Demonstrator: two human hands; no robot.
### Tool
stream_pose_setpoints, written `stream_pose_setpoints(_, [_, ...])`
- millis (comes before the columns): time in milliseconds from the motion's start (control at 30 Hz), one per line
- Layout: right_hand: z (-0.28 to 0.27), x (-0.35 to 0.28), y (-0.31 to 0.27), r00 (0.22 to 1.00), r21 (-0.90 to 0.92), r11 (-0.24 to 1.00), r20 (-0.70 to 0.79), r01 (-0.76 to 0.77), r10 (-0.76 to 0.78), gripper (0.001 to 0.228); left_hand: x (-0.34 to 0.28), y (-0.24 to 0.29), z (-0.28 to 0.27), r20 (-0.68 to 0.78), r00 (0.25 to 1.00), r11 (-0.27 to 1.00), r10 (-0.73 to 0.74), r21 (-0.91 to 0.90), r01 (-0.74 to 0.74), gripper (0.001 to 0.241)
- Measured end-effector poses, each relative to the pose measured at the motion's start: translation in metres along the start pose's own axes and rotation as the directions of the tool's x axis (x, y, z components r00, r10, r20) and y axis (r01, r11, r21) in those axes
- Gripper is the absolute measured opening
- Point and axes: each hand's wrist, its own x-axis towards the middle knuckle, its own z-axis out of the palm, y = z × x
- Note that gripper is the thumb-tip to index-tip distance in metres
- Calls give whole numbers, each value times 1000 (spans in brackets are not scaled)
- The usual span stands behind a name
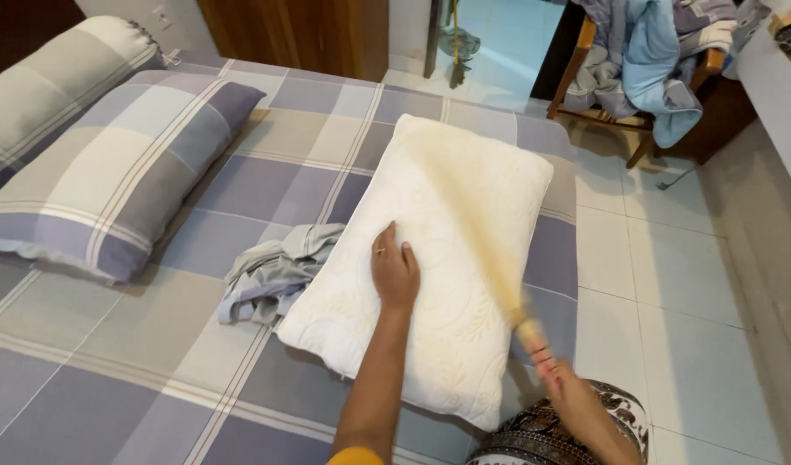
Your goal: The person places a pillow into a pillowcase, adjusts it, and then uses a broom to dust the pillow. They repeat this process with another pillow, dusting it thoroughly before placing a pillowcase on it.
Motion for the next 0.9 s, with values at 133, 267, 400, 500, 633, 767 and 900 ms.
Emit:
stream_pose_setpoints(133, [-80, -13, -51, 979, 128, 971, 44, -202, 198, 36, 3, 4, -9, 23, 999, 997, -45, -58, 47, 49])
stream_pose_setpoints(267, [-129, -18, -78, 868, 387, 901, -495, 198, 21, 45, -2, -6, 0, 65, 998, 993, -20, 119, 12, 52])
stream_pose_setpoints(400, [-81, 32, -78, 517, 488, 490, -852, 722, 87, 45, -2, -8, 2, 101, 994, 987, -38, 158, 22, 50])
stream_pose_setpoints(500, [7, 59, -19, 971, 398, 913, -168, -90, 169, 45, -3, -9, 0, 94, 995, 987, -18, 159, 3, 50])
stream_pose_setpoints(633, [-43, 28, -80, 948, 166, 938, 150, -303, 280, 27, 2, -12, -2, 136, 991, 987, 12, 158, -34, 51])
stream_pose_setpoints(767, [-102, 22, -76, 947, 477, 876, -309, 77, 85, 29, 1, -15, -3, 121, 993, 993, 10, 117, -25, 50])
stream_pose_setpoints(900, [-99, 14, -117, 570, 506, 639, -812, 579, 126, 22, 2, -14, -2, 128, 992, 987, -20, 160, -1, 50])
